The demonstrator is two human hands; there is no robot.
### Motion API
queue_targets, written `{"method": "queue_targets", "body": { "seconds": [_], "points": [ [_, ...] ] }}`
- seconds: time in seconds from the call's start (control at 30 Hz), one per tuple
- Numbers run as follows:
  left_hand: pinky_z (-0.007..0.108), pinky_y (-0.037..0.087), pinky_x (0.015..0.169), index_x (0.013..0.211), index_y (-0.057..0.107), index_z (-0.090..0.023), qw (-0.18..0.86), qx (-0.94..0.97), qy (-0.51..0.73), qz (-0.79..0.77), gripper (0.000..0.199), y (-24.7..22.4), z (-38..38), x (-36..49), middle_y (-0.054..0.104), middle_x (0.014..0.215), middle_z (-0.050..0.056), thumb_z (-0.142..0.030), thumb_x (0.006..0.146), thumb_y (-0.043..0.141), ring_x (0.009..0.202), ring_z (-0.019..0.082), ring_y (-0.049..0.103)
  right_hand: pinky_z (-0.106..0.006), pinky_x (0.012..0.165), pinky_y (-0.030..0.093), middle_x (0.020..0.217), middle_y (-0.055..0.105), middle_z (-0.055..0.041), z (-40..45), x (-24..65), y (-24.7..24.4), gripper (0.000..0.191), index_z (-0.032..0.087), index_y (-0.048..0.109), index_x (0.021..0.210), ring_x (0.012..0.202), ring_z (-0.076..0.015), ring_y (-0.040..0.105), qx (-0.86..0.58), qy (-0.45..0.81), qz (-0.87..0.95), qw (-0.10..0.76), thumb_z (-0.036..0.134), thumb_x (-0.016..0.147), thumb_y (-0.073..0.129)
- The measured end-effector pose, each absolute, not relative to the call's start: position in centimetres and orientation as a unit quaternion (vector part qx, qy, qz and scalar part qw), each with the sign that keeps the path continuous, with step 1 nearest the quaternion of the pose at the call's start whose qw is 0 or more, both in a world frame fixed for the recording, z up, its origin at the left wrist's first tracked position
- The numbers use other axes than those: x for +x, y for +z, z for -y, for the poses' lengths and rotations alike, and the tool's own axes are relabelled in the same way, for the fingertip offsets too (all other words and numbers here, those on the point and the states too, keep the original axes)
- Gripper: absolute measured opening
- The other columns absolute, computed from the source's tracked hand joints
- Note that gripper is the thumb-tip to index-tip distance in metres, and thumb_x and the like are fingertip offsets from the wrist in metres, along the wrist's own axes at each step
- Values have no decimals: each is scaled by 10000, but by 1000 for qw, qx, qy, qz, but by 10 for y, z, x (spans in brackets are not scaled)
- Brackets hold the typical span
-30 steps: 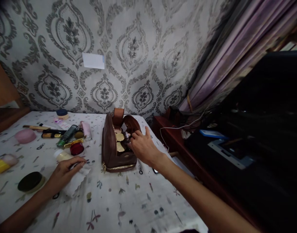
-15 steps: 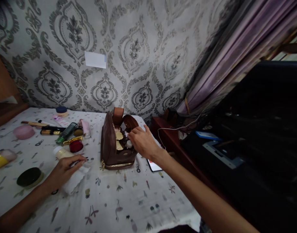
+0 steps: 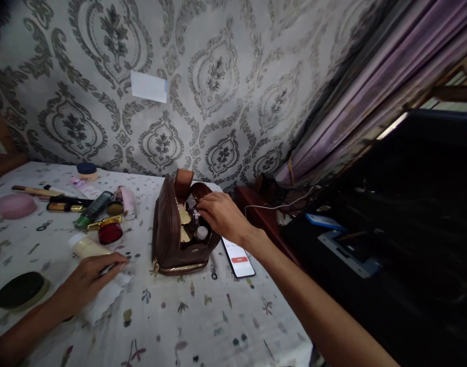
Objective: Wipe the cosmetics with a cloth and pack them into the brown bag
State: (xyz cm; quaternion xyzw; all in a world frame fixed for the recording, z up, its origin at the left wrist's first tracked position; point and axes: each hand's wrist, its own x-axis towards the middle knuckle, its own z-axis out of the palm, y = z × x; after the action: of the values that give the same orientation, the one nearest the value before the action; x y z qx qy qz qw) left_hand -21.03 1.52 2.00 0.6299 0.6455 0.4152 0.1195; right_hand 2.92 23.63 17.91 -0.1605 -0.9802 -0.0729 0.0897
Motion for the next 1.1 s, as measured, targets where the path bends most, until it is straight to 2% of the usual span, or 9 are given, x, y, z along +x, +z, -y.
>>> {"method": "queue_targets", "body": {
  "seconds": [0.1,0.23,0.4,0.6,0.8,0.97,1.1],
  "points": [
    [252,580,735,852,720,-245,108,636,408,-646,271,19,-15,-210,795,903,18,-382,929,499,823,205,757,-400,1021,408,1150,707,-111,-234,32,173,228,162,729,991,1142,-245,608,-113,-63,989,67,234,981,512],
    [260,590,721,854,720,-245,97,646,398,-644,274,19,-14,-210,797,895,18,-380,927,493,809,211,762,-432,1033,375,1162,692,-131,-235,32,167,231,153,707,1063,1181,-260,586,-159,-115,981,14,170,974,495],
    [262,592,741,874,720,-237,99,646,396,-645,266,21,-14,-210,800,902,21,-367,924,493,817,208,764,-417,985,356,1029,701,-107,-236,26,167,222,157,695,977,1059,-239,624,-196,-137,967,-88,134,977,474],
    [265,591,763,859,720,-245,115,640,394,-649,252,24,-14,-209,802,901,12,-380,911,514,827,206,763,-425,950,363,1107,697,-106,-233,24,173,264,194,634,1209,1146,-263,598,-235,-122,960,-90,181,960,548],
    [275,595,779,875,725,-242,113,637,395,-652,268,21,-14,-210,795,883,20,-384,923,502,814,206,759,-410,921,378,1076,713,-102,-234,19,178,248,202,656,1165,1116,-262,617,-236,-123,958,-105,160,944,550],
    [272,603,793,873,741,-241,101,637,405,-648,262,18,-14,-210,803,893,19,-394,912,531,811,203,764,-453,971,349,1100,712,-112,-230,21,180,283,195,665,1147,1131,-264,606,-257,-122,957,-65,113,955,474],
    [270,608,772,862,747,-242,78,634,408,-652,272,17,-15,-210,803,882,21,-417,904,542,792,207,764,-457,980,350,1122,708,-115,-228,27,182,239,189,678,1109,1150,-270,596,-268,-121,955,-47,144,952,502]
  ]
}}
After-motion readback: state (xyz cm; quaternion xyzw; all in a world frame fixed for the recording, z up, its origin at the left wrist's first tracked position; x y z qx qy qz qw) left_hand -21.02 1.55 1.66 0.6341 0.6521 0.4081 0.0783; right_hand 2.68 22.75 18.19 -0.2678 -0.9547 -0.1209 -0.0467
